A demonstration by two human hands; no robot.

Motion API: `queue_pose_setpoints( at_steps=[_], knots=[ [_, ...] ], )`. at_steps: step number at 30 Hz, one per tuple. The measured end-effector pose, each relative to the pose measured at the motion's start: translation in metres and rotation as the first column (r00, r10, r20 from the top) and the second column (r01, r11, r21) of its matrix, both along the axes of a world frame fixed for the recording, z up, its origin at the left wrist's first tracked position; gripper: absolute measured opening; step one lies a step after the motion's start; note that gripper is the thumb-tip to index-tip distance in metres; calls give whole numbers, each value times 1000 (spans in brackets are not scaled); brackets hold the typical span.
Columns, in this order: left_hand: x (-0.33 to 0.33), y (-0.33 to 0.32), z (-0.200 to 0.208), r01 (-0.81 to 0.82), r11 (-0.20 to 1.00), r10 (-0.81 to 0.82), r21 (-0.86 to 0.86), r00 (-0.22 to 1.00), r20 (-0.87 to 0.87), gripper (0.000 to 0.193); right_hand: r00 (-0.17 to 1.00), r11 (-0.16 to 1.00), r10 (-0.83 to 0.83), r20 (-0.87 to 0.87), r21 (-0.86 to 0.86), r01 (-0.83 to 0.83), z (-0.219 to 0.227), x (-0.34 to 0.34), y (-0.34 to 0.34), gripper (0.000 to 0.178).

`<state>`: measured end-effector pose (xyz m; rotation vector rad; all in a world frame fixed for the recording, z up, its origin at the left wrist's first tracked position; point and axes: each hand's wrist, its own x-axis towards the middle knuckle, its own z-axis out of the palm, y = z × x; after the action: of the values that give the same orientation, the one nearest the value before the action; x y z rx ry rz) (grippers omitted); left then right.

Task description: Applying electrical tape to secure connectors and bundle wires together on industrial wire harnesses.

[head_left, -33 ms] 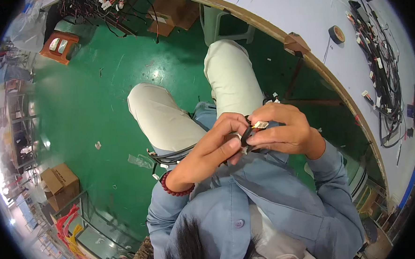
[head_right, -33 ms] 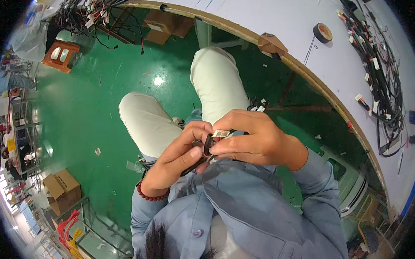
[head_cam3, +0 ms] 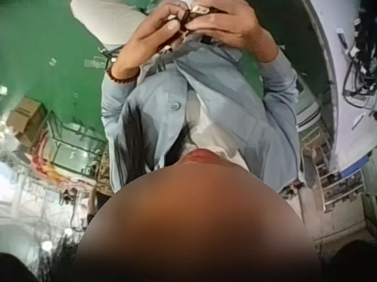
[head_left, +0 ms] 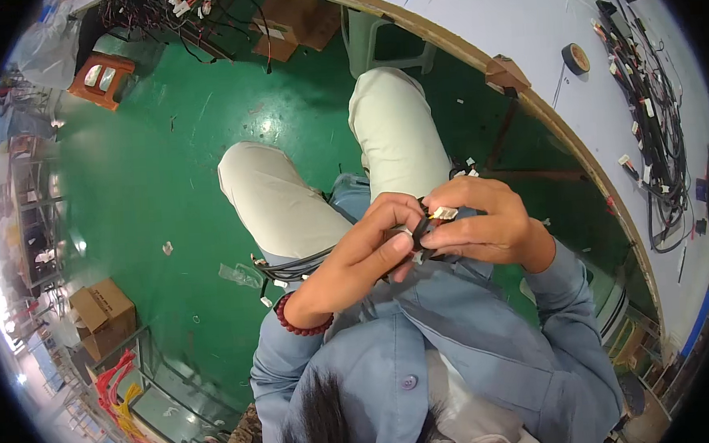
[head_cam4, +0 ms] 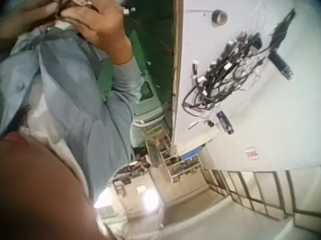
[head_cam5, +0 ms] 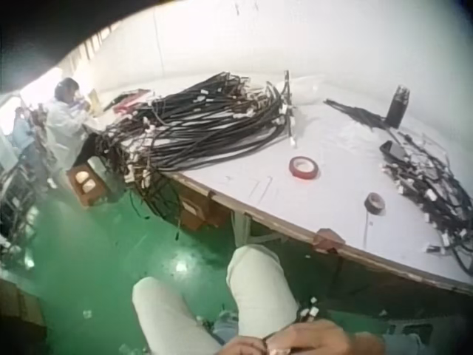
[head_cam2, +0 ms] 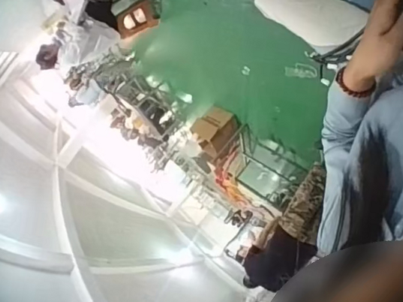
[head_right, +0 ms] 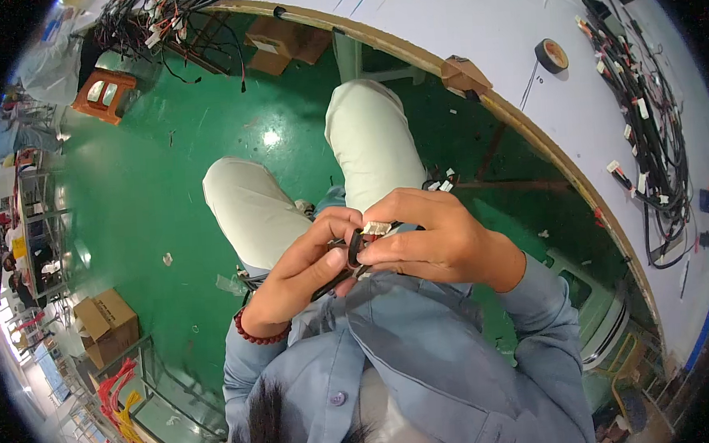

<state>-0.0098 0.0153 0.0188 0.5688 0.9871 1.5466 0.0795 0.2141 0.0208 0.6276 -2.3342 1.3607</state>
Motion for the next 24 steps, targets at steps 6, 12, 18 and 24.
queue_pose_setpoints(
  at_steps=[6, 12, 18, 24],
  knots=[
    [9, 3, -4, -108, 993, 108, -51, 994, 0, 13, 998, 999, -32, 46, 5, 32, -1, 2, -2, 22],
    [25, 4, 11, -339, 938, 277, -80, 866, -417, 17, 970, 981, -162, 181, -75, 178, 5, 11, -16, 22],
    [29, 4, 2, -390, 909, 320, 146, 428, -845, 33, 905, 850, -244, 349, -373, 373, 6, 19, -39, 21],
    [28, 4, 0, -338, 936, 326, 101, 722, -610, 12, 827, 751, -238, 510, -443, 489, 2, 28, -49, 18]
  ],
)
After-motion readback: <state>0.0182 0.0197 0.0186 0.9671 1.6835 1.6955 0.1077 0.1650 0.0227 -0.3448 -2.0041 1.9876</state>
